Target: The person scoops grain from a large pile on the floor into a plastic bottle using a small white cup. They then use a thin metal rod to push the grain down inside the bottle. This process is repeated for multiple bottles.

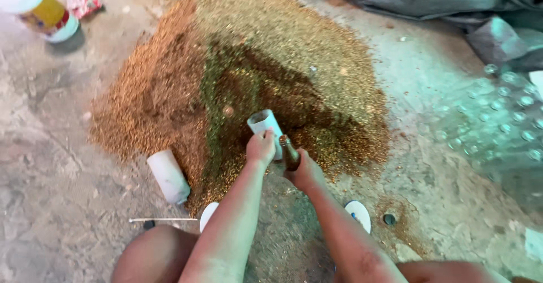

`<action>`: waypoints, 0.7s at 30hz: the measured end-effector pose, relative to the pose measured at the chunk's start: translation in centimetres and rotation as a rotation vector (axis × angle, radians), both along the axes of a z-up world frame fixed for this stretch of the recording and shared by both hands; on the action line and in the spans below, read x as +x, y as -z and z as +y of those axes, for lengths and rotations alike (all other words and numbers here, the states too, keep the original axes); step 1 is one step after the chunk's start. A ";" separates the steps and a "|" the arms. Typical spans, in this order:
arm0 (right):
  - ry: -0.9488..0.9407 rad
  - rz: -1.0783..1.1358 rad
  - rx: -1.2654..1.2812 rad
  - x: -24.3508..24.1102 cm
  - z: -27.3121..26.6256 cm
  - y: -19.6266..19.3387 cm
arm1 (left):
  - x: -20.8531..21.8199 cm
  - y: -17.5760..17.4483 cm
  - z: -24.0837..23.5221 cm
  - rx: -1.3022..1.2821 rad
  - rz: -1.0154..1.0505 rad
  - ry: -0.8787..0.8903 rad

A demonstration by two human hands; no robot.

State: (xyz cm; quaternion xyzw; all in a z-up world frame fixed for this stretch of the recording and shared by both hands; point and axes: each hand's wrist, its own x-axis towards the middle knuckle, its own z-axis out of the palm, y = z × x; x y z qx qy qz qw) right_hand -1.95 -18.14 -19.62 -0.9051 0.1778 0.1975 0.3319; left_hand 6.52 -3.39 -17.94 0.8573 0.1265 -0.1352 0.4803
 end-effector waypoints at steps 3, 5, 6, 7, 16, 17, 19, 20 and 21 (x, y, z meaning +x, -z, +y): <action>0.025 -0.055 0.025 -0.1 0.2 -1.5 | 0.5 1.1 -1.8 -0.051 0.008 0.149; 0.064 -0.089 0.053 -0.4 0.0 -3.2 | 0.2 0.9 -3.3 -0.096 0.004 0.192; 0.051 -0.104 0.024 -0.3 0.3 -4.3 | -0.3 -0.5 -3.4 -0.188 -0.028 0.069; 0.037 -0.119 -0.005 -0.1 0.7 -5.3 | -0.8 -1.8 -3.2 -0.279 -0.059 -0.054; 0.085 -0.124 -0.130 1.7 -1.2 -11.5 | 1.1 -4.8 -9.0 -0.429 -0.099 -0.111; 0.098 -0.115 -0.139 1.1 -1.6 -10.8 | 0.2 -4.5 -9.1 -0.437 -0.087 -0.099; 0.097 -0.075 -0.074 1.7 -2.8 -10.1 | 0.4 -4.8 -9.4 -0.492 -0.094 -0.078; 0.140 -0.064 -0.062 1.6 -3.0 -9.6 | 0.1 -4.9 -9.8 -0.480 -0.075 -0.038; 0.168 -0.080 -0.085 1.5 -3.4 -9.1 | -0.2 -4.9 -10.3 -0.504 -0.096 -0.020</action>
